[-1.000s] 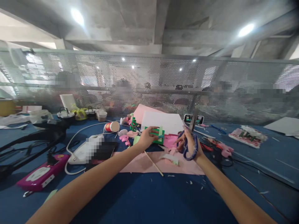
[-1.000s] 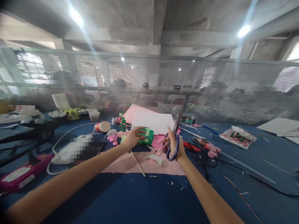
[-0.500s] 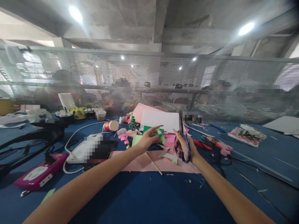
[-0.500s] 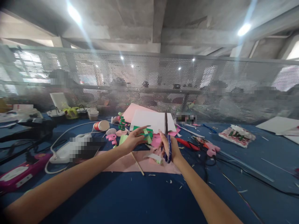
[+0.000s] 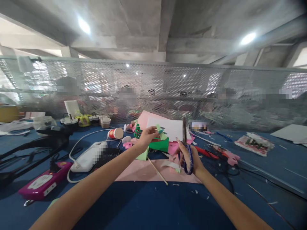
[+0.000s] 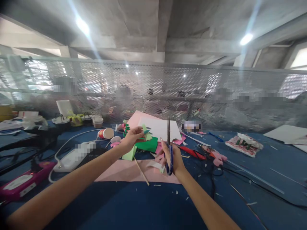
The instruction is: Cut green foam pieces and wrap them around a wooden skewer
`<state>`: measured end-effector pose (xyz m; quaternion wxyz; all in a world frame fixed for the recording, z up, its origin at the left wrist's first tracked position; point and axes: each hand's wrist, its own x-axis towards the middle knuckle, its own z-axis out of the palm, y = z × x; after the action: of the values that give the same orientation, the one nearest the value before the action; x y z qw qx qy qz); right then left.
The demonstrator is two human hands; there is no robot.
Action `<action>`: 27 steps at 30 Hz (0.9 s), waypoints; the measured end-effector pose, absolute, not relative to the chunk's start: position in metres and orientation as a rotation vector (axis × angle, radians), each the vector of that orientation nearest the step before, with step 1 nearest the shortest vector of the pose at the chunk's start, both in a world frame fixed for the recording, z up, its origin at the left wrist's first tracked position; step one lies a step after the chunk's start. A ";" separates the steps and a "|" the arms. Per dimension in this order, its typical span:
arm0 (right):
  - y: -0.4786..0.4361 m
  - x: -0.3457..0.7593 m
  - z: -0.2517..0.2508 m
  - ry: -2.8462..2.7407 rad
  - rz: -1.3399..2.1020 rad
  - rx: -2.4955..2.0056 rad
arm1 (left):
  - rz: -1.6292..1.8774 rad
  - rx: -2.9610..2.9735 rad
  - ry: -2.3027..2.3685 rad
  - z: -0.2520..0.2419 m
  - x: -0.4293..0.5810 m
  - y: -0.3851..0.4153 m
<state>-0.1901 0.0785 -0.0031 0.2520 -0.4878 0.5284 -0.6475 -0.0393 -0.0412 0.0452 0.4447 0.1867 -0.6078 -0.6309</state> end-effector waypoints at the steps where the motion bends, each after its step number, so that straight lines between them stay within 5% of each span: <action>1: 0.080 -0.187 0.000 1.430 -1.741 -1.318 | -1.571 0.465 -1.509 0.046 -0.040 -0.041; 27: 0.067 -0.182 -0.014 1.340 -1.789 -1.312 | -1.687 0.481 -1.548 0.039 -0.053 -0.019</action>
<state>-0.1819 0.0671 -0.0138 0.2712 -0.4873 0.4977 -0.6643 -0.0533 -0.0190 0.0394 0.3904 0.1893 -0.6090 -0.6640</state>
